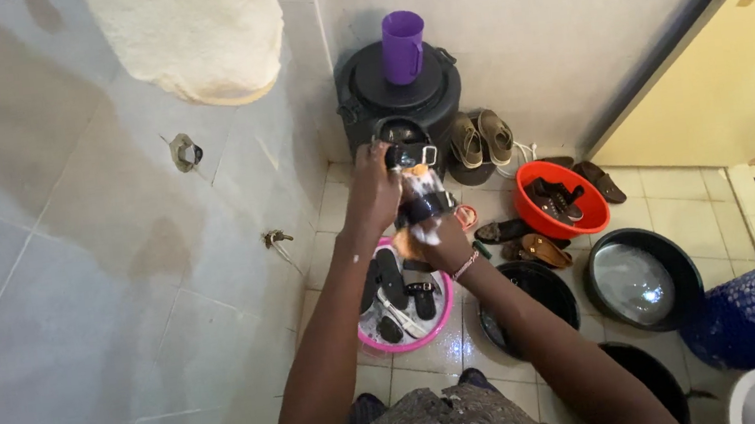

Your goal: Washing various sandals and shoes in a basin of soapy water using a sponge.

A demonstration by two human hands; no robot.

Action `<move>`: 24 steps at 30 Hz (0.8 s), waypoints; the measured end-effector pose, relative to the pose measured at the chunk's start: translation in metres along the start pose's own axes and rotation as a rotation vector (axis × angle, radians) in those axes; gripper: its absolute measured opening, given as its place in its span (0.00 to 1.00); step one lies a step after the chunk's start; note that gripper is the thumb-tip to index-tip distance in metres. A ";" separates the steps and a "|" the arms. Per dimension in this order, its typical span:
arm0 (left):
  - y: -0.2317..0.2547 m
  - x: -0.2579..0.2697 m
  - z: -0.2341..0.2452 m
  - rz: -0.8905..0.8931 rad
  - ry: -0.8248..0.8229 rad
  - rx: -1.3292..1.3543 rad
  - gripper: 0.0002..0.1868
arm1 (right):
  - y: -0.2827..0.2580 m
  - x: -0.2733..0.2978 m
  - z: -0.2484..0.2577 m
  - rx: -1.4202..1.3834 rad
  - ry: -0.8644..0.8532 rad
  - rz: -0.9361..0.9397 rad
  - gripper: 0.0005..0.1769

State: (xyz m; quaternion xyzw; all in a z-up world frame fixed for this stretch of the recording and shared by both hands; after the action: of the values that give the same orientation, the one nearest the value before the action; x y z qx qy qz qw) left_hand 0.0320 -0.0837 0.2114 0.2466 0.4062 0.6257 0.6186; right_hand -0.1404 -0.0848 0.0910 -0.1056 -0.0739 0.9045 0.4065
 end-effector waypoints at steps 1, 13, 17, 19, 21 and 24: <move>0.015 0.005 0.009 -0.002 0.006 0.000 0.27 | 0.001 -0.005 0.002 0.003 0.003 0.005 0.19; 0.027 0.009 0.023 -0.129 -0.067 0.949 0.47 | -0.041 -0.027 0.120 -0.743 0.708 0.181 0.31; -0.008 -0.001 -0.016 0.038 -0.091 1.136 0.43 | -0.001 -0.055 0.062 -0.115 0.579 0.308 0.31; -0.013 -0.001 -0.021 0.096 -0.041 1.082 0.42 | 0.018 -0.070 0.030 0.151 0.505 0.354 0.31; -0.003 0.000 -0.016 0.259 -0.056 1.192 0.43 | 0.037 -0.088 0.005 0.021 0.391 0.246 0.24; -0.045 -0.004 -0.042 0.301 -0.092 1.306 0.43 | 0.079 -0.097 -0.059 -0.059 0.200 0.068 0.13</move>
State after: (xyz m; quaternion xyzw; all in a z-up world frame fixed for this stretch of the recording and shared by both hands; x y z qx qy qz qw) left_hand 0.0240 -0.1001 0.1521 0.6505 0.6357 0.3199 0.2652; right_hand -0.1193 -0.2067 0.0294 -0.2098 -0.0558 0.9000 0.3779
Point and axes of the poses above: each hand's wrist, its own x-axis away from the middle knuckle, its own z-axis out of the back of the hand, y = z × x, the point moved 2 cm from there along -x, towards the middle knuckle, and after that the axes turned 2 degrees about z, right-handed, at the moved point
